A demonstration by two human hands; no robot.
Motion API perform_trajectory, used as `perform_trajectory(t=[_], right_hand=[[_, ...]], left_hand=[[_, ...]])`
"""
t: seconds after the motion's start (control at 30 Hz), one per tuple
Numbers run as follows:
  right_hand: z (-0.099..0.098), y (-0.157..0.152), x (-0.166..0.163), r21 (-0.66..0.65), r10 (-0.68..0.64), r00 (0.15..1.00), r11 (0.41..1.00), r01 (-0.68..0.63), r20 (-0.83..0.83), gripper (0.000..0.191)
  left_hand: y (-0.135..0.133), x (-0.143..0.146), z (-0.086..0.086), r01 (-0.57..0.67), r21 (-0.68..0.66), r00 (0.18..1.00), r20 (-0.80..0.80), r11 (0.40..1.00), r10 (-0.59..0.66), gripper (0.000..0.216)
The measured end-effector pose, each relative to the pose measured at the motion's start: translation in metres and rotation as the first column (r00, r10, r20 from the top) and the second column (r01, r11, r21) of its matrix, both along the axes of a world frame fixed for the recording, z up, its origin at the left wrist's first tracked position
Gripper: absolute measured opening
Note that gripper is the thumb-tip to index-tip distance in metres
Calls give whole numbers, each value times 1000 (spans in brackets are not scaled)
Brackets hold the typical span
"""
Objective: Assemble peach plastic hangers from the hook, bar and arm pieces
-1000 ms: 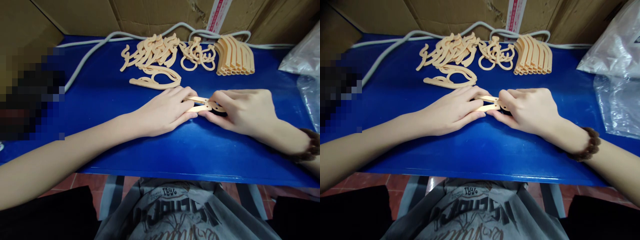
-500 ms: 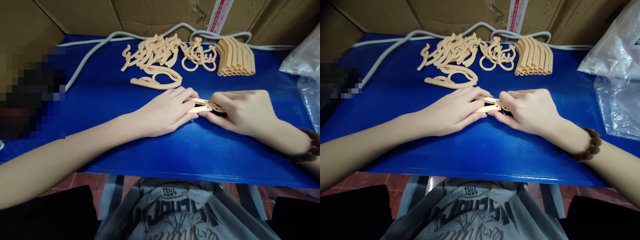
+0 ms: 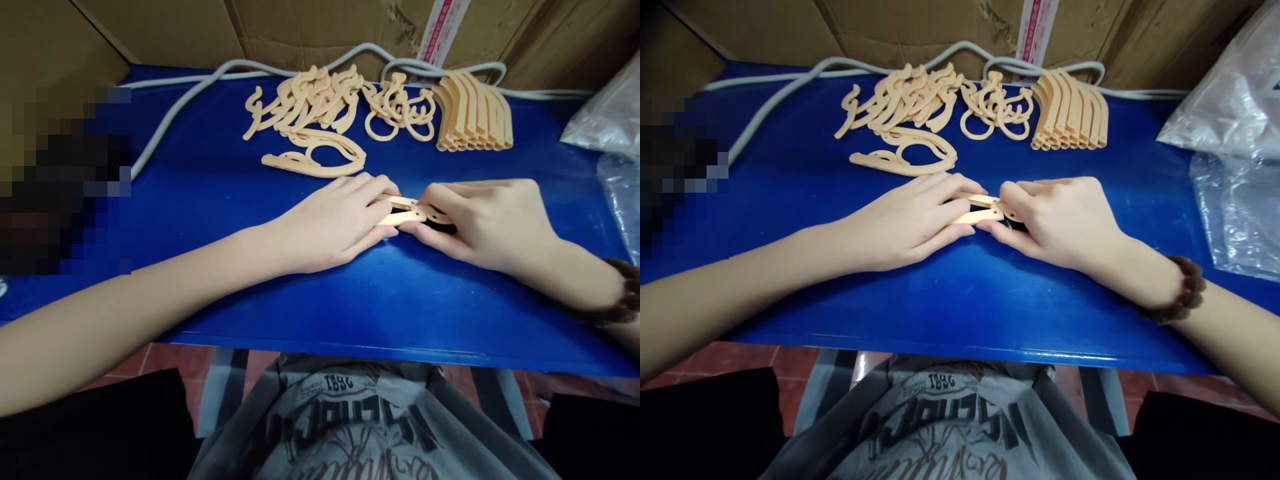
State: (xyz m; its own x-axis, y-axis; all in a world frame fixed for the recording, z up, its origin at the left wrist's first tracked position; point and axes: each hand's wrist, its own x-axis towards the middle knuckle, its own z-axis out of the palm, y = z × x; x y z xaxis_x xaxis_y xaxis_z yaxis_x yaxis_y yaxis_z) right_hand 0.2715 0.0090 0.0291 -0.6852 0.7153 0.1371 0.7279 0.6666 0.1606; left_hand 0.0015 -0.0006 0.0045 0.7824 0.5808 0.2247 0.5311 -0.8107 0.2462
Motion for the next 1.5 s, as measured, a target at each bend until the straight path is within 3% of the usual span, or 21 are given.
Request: perform_trajectory(t=[0.67, 1.0, 1.5], right_hand=[[4, 0, -3, -89, -7, 1000, 996, 10, 26, 76], [-2, 3, 0, -48, 50, 998, 998, -51, -29, 97], [-3, 6, 0, -81, 44, 999, 996, -45, -10, 93]], left_hand=[[-1, 0, 0, 4, 37, 999, -38, 999, -3, 49], [-1, 0, -1, 19, 81, 998, -64, 997, -14, 50], [-1, 0, -1, 17, 70, 998, -64, 997, -12, 51]])
